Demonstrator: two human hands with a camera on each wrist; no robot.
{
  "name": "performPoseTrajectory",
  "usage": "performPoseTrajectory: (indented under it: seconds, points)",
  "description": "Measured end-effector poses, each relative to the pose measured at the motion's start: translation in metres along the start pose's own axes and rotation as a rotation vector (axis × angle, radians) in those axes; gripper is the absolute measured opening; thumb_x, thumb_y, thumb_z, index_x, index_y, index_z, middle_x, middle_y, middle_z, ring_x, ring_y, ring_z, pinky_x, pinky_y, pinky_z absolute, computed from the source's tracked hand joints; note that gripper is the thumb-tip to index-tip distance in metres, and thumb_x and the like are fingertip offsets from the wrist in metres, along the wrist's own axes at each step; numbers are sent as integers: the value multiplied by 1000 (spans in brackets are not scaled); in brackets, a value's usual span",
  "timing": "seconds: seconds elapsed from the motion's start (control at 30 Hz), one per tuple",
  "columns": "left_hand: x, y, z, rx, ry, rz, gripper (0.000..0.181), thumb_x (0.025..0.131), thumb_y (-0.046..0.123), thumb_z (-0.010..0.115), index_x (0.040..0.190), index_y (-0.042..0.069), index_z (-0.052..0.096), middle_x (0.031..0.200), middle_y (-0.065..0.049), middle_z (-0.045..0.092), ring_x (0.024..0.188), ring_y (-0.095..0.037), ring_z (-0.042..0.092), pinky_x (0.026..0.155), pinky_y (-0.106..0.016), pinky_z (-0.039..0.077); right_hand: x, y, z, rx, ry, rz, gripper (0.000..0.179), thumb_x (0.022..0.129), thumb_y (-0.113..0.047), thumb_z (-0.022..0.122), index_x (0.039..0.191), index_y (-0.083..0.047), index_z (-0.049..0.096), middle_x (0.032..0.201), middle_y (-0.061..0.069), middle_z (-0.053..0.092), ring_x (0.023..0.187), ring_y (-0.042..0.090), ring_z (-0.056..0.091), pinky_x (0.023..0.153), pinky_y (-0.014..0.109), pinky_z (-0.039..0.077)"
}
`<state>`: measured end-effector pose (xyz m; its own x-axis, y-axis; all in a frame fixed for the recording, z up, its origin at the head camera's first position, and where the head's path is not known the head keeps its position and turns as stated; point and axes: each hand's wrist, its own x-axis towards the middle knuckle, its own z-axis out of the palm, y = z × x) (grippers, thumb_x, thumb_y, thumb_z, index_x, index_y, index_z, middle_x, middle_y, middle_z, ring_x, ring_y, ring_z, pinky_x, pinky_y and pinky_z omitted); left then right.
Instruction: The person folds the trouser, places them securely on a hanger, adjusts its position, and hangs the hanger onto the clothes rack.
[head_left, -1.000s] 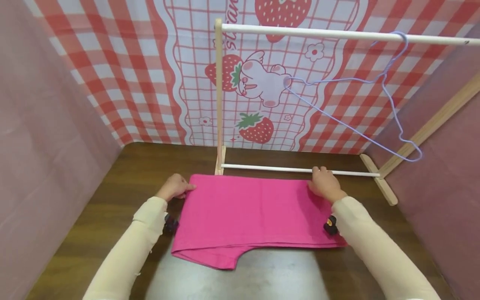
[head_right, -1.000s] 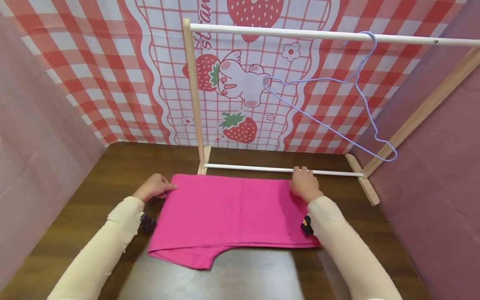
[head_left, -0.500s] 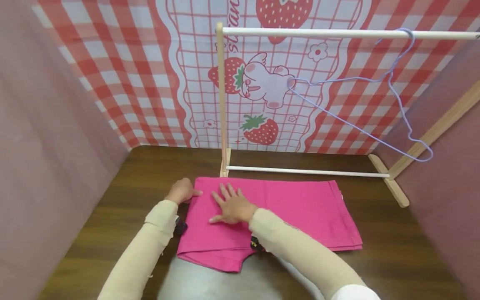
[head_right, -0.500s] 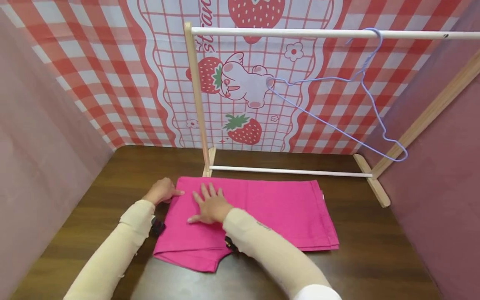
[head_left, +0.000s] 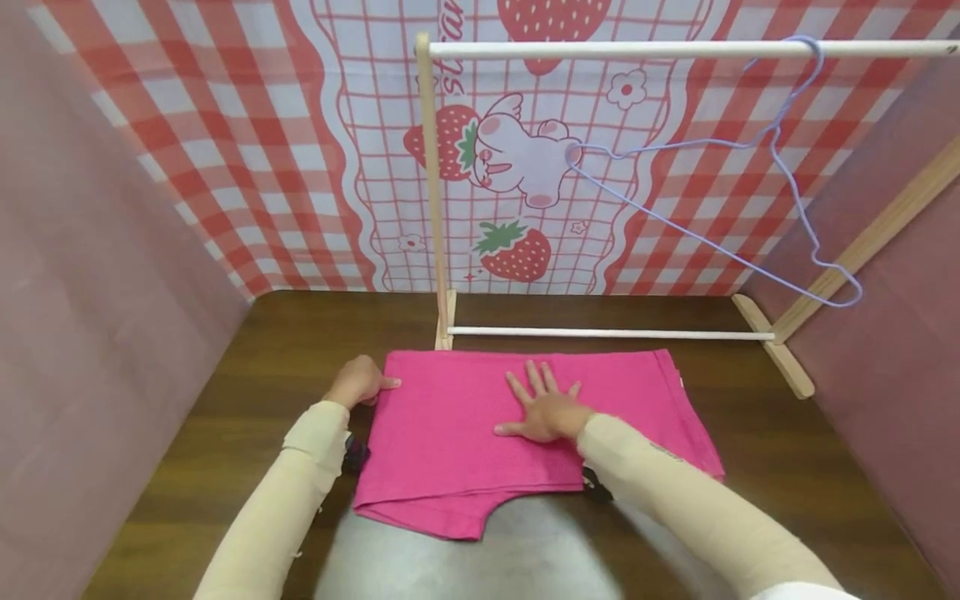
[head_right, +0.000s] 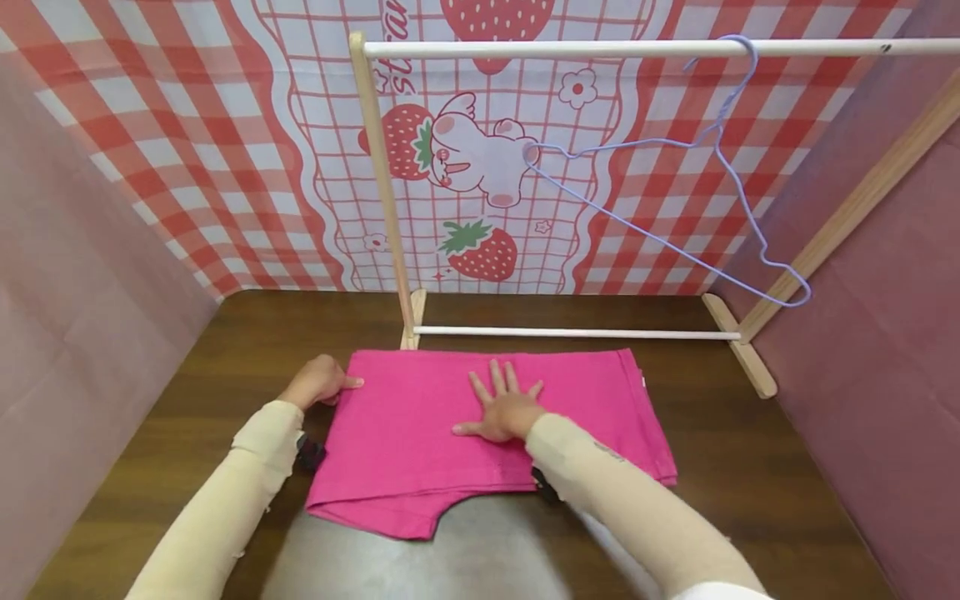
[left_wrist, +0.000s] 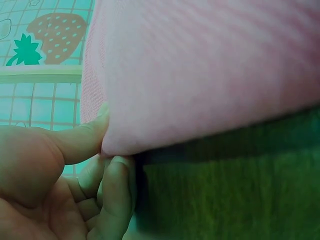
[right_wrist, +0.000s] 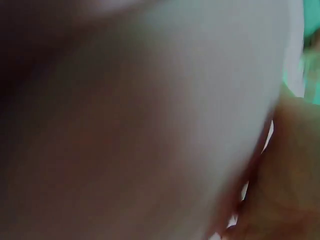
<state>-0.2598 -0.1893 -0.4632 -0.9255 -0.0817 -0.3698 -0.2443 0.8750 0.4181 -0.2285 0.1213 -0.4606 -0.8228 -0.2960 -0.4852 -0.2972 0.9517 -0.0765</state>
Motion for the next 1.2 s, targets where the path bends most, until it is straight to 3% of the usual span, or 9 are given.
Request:
performPoseTrajectory:
  seconds: [0.17, 0.3, 0.4, 0.53, 0.7, 0.9, 1.07, 1.2]
  points:
    - [-2, 0, -2, 15, -17, 4, 51, 89, 44, 68, 52, 9, 60, 44, 1, 48, 50, -14, 50, 57, -25, 41, -30, 90, 1, 110, 19, 98, 107, 84, -80, 39, 157, -13, 0, 160, 25, -14, 147, 48, -11, 104, 81, -5]
    - [0, 2, -6, 3, -10, 29, 50, 89, 44, 68, 54, 9, 62, 45, 2, 49, 49, -13, 51, 59, -25, 41, -53, 142, 2, 143, 82, 141, 107, 86, -77, 41, 155, -4, 6, 159, 31, -9, 145, 51, -8, 107, 78, -7]
    - [2, 3, -9, 13, 5, 30, 50, 88, 45, 68, 54, 9, 62, 44, 2, 49, 50, -13, 52, 61, -26, 42, -61, 157, 5, 151, 135, 126, 104, 88, -73, 42, 154, 0, 9, 157, 33, -6, 143, 55, -5, 108, 77, -2]
    - [-2, -1, -8, 38, 28, 90, 53, 91, 44, 65, 51, 9, 58, 43, 2, 47, 49, -14, 52, 61, -28, 43, -64, 150, 5, 149, 174, 144, 101, 90, -69, 45, 153, 3, 13, 156, 37, -2, 141, 59, -2, 108, 77, 4]
    - [-24, -12, 0, -6, 15, 178, 50, 92, 39, 64, 52, 11, 54, 41, 5, 47, 43, -10, 51, 57, -26, 44, -61, 103, 6, 175, 206, 128, 97, 91, -66, 47, 154, 0, 14, 157, 35, 0, 143, 57, -1, 111, 74, 3]
    - [-59, -18, -3, -6, -61, 188, 47, 89, 33, 70, 51, 11, 53, 41, 5, 49, 41, -8, 52, 57, -25, 47, -43, -12, 13, 171, 196, -61, 92, 91, -69, 44, 157, -13, 13, 162, 22, -1, 150, 43, 0, 118, 65, 6]
    - [-77, -18, 8, 100, -44, 192, 48, 89, 36, 69, 50, 11, 55, 41, 4, 48, 40, -9, 52, 53, -25, 47, -27, -104, 24, -3, 290, -172, 93, 86, -77, 40, 157, -21, 16, 164, 18, 6, 150, 41, 7, 117, 66, 15]
    - [-84, -17, 18, 139, -17, 177, 47, 90, 36, 68, 53, 11, 56, 43, 3, 46, 41, -10, 50, 47, -24, 41, -15, -140, 38, -75, 327, -184, 92, 85, -80, 36, 156, -26, 17, 164, 15, 7, 151, 39, 8, 115, 67, 17]
